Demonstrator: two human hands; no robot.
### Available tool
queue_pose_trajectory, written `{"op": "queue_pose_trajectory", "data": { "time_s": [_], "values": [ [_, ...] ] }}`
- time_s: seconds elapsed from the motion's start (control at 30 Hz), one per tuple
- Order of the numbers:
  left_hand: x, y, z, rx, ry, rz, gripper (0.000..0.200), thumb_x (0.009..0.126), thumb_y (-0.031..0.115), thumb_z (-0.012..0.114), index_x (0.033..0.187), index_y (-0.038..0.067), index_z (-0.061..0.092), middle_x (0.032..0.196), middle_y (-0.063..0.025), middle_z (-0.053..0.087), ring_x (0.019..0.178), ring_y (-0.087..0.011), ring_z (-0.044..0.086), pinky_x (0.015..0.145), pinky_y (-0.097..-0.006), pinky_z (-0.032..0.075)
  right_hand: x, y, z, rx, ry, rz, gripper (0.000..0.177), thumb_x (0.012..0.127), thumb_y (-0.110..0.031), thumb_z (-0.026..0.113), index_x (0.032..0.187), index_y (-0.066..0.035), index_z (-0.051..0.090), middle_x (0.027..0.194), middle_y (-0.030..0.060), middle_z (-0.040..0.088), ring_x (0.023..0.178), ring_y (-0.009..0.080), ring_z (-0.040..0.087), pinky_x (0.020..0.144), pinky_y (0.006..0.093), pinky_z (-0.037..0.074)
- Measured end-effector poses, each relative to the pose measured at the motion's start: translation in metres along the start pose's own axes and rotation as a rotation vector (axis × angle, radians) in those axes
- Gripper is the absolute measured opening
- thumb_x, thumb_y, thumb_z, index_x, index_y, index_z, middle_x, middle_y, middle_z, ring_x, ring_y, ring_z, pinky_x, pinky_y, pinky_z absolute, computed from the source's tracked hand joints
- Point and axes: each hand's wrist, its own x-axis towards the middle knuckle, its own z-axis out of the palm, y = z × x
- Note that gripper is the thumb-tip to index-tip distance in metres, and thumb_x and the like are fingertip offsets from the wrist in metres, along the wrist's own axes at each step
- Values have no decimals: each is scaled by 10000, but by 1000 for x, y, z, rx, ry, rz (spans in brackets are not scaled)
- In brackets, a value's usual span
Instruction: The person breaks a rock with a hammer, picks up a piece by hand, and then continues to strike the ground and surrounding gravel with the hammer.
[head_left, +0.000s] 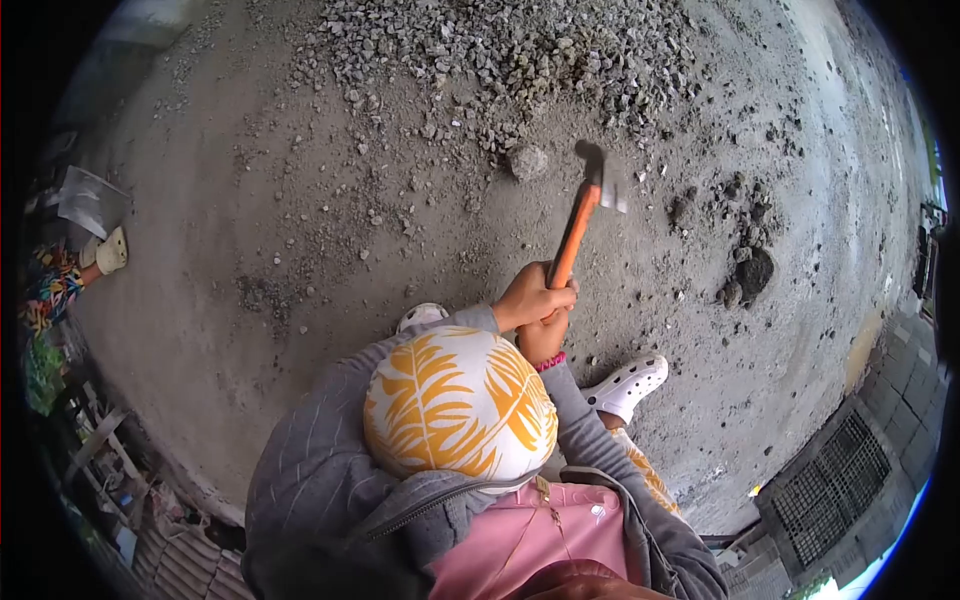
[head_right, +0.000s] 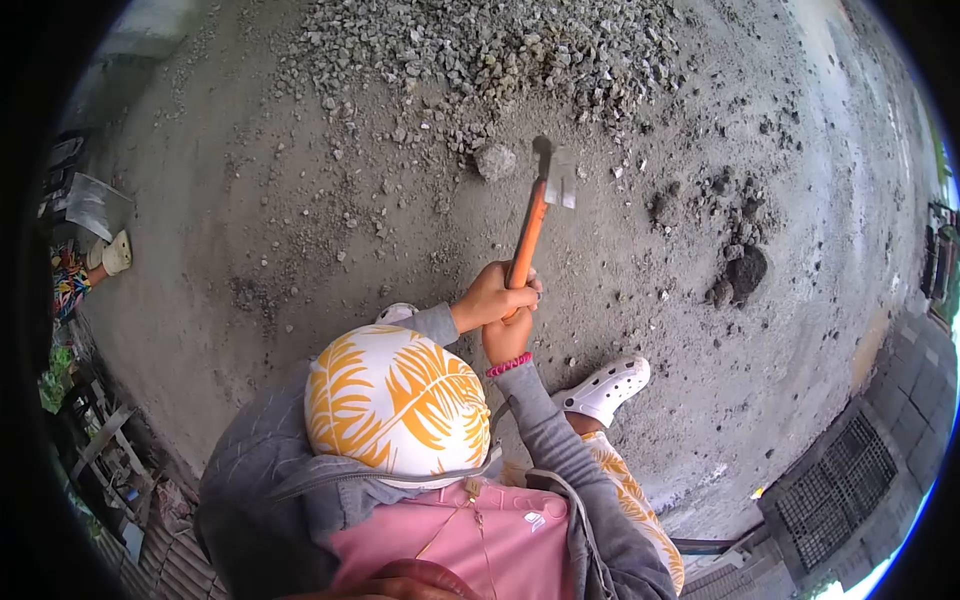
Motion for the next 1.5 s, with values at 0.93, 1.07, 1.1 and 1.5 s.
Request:
{"op": "queue_pose_trajectory", "data": {
  "time_s": [0.93, 1.07, 1.1, 1.5],
  "values": [
    [-16, -17, 7, -223, 115, 183, 121, 686, 71, 588, 777, 9, 539, 671, -83, 581, 564, -154, 562, 497, -289, 433, 20, -28, -2, -235, -139, -113, 304, 781, -68, 555, 1068, 18, 502, 993, 100, 569, 917, 216, 560, 785, 320, 444],
    [5, -47, -11, -146, 221, -2, 74, 677, 81, 569, 717, 19, 561, 574, -27, 539, 483, -145, 508, 475, -305, 402, -1, -8, -2, -303, -163, 48, 303, 782, -67, 554, 1069, 17, 502, 997, 99, 568, 921, 216, 558, 786, 319, 444],
    [-1, -45, -5, -127, 206, 18, 77, 677, 85, 572, 716, 19, 561, 576, -28, 539, 485, -143, 510, 480, -303, 407, -3, -12, -2, -283, -149, 57, 303, 782, -66, 554, 1069, 17, 502, 998, 99, 567, 921, 216, 558, 786, 319, 443],
    [-14, 28, 11, 211, 275, 690, 185, 593, 131, 628, 725, 24, 554, 613, -108, 549, 494, -214, 529, 484, -327, 401, 36, -33, 0, -144, -141, -256, 301, 784, -63, 551, 1071, 14, 502, 1010, 97, 562, 932, 215, 554, 788, 315, 442]
  ]
}}
